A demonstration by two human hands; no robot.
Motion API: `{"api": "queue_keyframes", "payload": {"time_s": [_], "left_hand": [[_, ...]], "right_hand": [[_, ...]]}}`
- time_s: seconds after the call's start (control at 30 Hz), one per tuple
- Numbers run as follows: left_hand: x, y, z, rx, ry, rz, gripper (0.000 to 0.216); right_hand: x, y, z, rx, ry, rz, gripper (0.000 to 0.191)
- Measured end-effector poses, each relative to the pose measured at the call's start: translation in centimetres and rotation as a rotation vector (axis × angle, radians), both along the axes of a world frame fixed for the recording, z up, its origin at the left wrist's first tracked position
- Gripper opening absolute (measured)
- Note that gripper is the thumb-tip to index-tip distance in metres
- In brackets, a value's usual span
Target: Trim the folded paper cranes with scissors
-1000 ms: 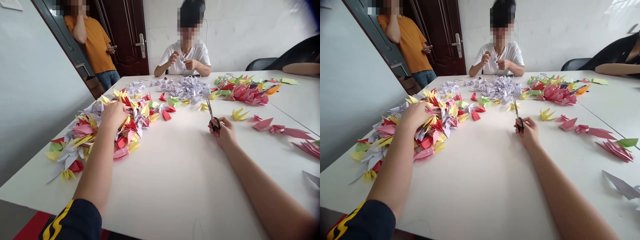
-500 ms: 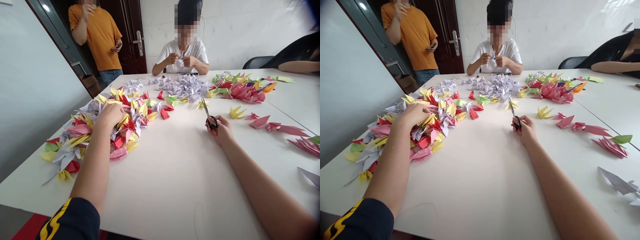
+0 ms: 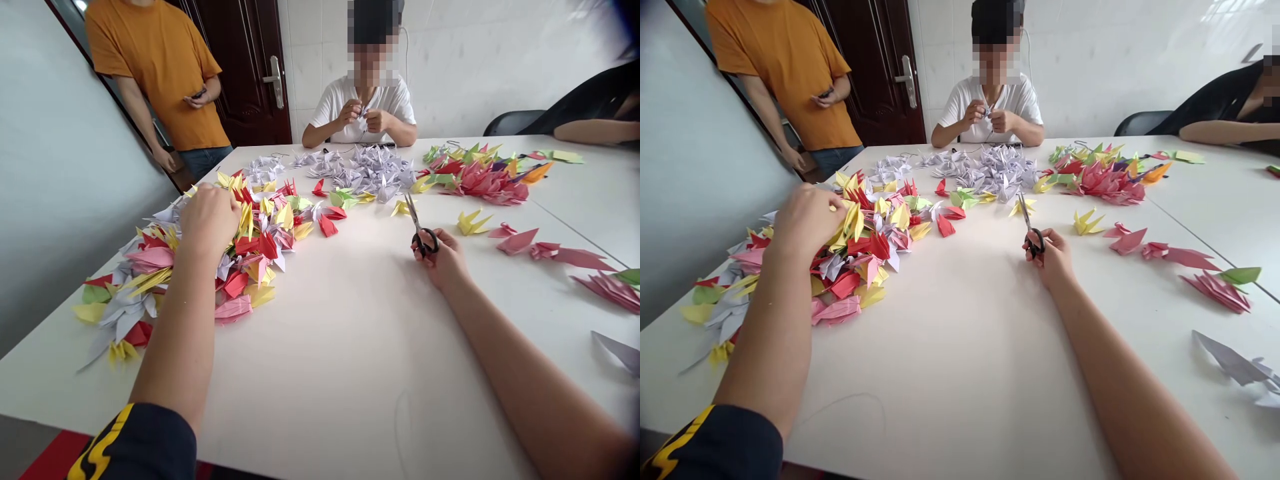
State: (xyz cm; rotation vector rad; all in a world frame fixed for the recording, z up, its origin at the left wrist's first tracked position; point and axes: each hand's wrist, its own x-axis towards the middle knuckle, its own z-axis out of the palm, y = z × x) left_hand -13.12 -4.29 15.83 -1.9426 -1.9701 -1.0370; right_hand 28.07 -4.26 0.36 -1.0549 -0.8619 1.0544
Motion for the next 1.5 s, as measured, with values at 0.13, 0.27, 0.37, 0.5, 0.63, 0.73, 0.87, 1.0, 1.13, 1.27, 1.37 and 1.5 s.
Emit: {"api": "queue_keyframes", "payload": {"time_s": [0.13,0.27,0.37,0.5,0.63,0.73,0.87,1.0,1.13,1.27,1.37,1.5], "left_hand": [[4.0,0.3,-0.1,0.226,-0.398,-0.185,0.016],[9.4,2.0,-7.2,-0.018,-0.931,-0.591,0.034],[12.3,2.3,-12.7,-0.358,-1.099,-0.673,0.043],[12.6,2.4,-15.1,-0.385,-1.228,-0.618,0.048],[11.7,2.8,-14.7,-0.35,-1.267,-0.612,0.06],[11.5,3.1,-14.7,-0.409,-1.291,-0.66,0.054],[11.6,3.2,-14.8,-0.437,-1.282,-0.664,0.051],[11.6,3.1,-14.6,-0.495,-1.241,-0.678,0.054],[11.7,2.7,-14.4,-0.557,-1.197,-0.732,0.058],[11.7,2.5,-14.3,-0.584,-1.116,-0.79,0.046],[11.5,2.5,-14.4,-0.565,-1.044,-0.763,0.038],[11.3,2.6,-14.5,-0.549,-1.077,-0.744,0.041]], "right_hand": [[0.4,0.4,0.0,0.049,0.136,-0.04,0.051],[0.0,0.2,0.3,0.068,0.167,0.002,0.051],[-0.6,-0.5,0.5,0.061,0.099,0.205,0.05],[-1.0,-1.2,0.8,0.035,-0.051,0.506,0.046],[-1.4,-1.5,1.5,-0.055,-0.216,0.635,0.047],[-1.8,-1.8,2.0,-0.117,-0.343,0.717,0.043],[-2.2,-2.0,2.3,-0.14,-0.411,0.758,0.04],[-2.3,-2.0,2.2,-0.155,-0.411,0.723,0.04],[-2.2,-1.9,1.9,-0.157,-0.408,0.705,0.04],[-2.0,-1.9,1.9,-0.154,-0.41,0.715,0.04],[-2.2,-2.0,2.1,-0.15,-0.41,0.706,0.04],[-2.5,-2.2,2.3,-0.145,-0.396,0.68,0.041]]}}
